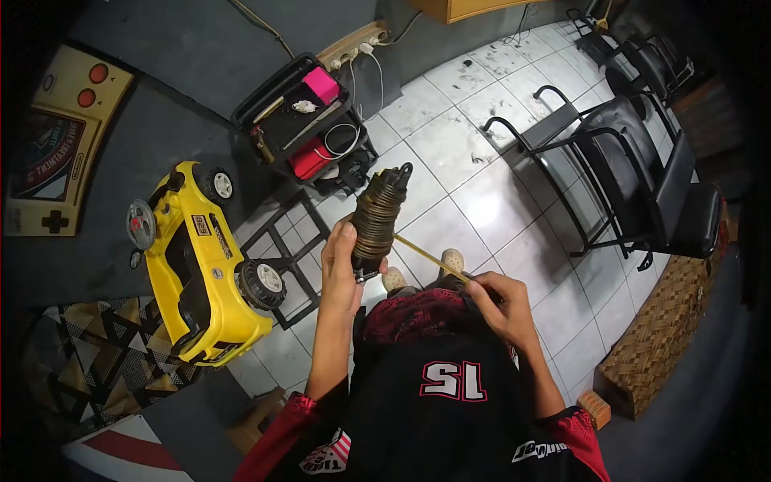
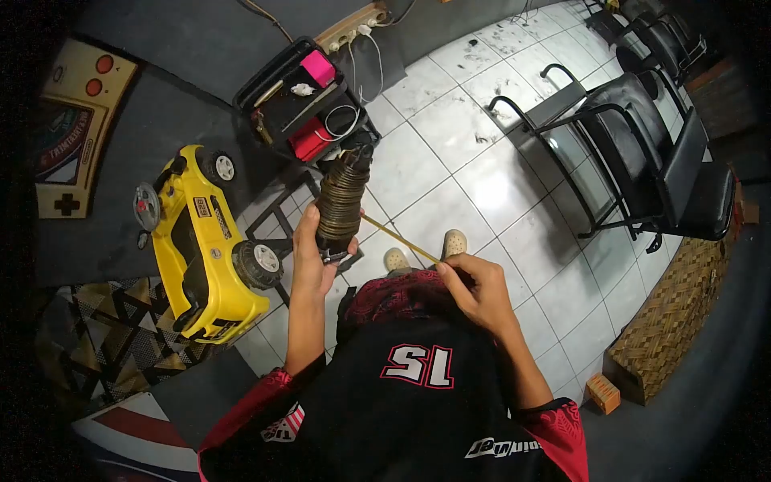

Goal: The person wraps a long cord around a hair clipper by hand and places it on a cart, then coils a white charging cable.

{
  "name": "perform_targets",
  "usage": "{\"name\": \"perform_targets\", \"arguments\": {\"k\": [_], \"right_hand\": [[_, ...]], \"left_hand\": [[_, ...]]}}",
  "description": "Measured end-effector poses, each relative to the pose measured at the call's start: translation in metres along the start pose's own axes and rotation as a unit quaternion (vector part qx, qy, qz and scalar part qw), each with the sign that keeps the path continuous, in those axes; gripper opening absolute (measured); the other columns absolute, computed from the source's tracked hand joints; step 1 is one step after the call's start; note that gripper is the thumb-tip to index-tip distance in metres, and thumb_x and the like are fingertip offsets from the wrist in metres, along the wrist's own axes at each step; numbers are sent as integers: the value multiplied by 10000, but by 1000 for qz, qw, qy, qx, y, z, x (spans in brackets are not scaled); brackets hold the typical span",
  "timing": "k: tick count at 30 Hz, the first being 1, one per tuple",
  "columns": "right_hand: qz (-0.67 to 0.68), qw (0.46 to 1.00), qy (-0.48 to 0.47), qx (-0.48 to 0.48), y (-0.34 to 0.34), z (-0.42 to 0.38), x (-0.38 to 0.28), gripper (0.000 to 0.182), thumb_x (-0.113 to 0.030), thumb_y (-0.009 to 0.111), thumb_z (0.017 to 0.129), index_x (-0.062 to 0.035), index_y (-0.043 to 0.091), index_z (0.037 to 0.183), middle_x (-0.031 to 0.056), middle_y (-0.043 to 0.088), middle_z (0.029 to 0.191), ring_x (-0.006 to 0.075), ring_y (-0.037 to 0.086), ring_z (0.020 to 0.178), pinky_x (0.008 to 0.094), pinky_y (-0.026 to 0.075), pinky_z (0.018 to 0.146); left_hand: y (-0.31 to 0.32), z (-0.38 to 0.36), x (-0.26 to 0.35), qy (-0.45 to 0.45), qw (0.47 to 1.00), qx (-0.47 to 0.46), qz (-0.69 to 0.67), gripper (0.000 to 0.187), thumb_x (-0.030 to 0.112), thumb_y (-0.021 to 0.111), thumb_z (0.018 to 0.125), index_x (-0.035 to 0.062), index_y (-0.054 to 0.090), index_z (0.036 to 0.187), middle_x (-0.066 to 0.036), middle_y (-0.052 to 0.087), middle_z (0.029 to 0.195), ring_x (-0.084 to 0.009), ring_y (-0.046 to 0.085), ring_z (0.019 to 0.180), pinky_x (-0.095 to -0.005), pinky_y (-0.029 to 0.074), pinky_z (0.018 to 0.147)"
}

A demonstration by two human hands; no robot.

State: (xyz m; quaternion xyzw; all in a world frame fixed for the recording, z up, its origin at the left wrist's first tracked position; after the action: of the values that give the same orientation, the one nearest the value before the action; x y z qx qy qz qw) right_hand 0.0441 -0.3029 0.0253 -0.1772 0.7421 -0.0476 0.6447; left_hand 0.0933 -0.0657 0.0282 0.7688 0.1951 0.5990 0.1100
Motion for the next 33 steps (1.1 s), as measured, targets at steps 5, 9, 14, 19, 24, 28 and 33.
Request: {"name": "perform_targets", "arguments": {"k": [5, 9, 14, 19, 24, 28, 33], "right_hand": [[71, 997, 16, 30, -12, -7, -32, 159, -112, 620, 905, 33, 646, 845, 24, 515, 602, 67, 439, 553, 247, 347, 501], [59, 997, -58, -4, -4, -10, -63, 136, -104, 620, 903, 17, 652, 850, 4, 484, 583, 68, 410, 515, 249, 321, 473], [98, 991, -92, -22, 8, -9, -79, 132, -100, 614, 907, 18, 651, 858, 16, 514, 585, 76, 426, 497, 246, 339, 465], [116, 991, -32, -50, 21, -11, -75, 148, -81, 547, 937, 32, 624, 881, 31, 579, 648, 65, 469, 546, 245, 389, 511], [199, 980, 11, -25, 21, -12, -74, 154, -86, 528, 948, 34, 615, 908, 33, 580, 700, 65, 501, 624, 235, 411, 582], [246, 968, 42, -31, 23, -18, -63, 159, -92, 517, 958, 25, 614, 913, -4, 566, 702, 48, 494, 621, 218, 397, 565], [297, 948, 102, -55, 29, -20, -53, 163, -114, 529, 961, 10, 612, 895, -40, 544, 683, 18, 443, 589, 205, 350, 511]], "left_hand": [[-3, -1, -14, -37, 999, 3, -11, 425, 368, 431, 996, -28, 553, 1094, -115, 613, 832, -165, 562, 600, -295, 475, 527], [6, -1, -25, -75, 996, 5, -49, 460, 412, 417, 990, -14, 571, 1068, -110, 635, 889, -158, 570, 656, -299, 462, 522], [24, -5, -34, -68, 997, 3, -24, 416, 390, 458, 995, -3, 595, 1006, -81, 615, 804, -144, 567, 597, -278, 476, 537], [37, -10, -33, 30, 991, -48, 124, 464, 304, 574, 956, -35, 490, 1261, -103, 634, 952, -145, 610, 750, -270, 512, 673], [52, -21, -29, 151, 931, -75, 324, 581, 256, 694, 844, -18, 470, 1305, -172, 626, 1033, -301, 631, 921, -375, 499, 836], [74, -32, -8, 281, 857, -117, 417, 627, 181, 770, 698, 19, 542, 1260, -192, 580, 1114, -344, 629, 902, -379, 505, 821], [85, -40, 4, 280, 848, -147, 426, 642, 148, 787, 612, 40, 596, 1215, -160, 570, 1106, -304, 639, 858, -354, 533, 719]]}}
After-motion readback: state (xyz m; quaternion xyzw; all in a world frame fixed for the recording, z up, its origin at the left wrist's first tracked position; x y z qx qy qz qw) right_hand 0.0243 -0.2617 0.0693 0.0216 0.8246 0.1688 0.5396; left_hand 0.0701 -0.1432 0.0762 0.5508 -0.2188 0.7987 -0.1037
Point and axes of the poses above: each hand's wrist, its own z-axis towards the middle knuckle, its own y-axis out of the palm, x = y × z, the point moved 8 cm from there along z, towards the middle knuckle
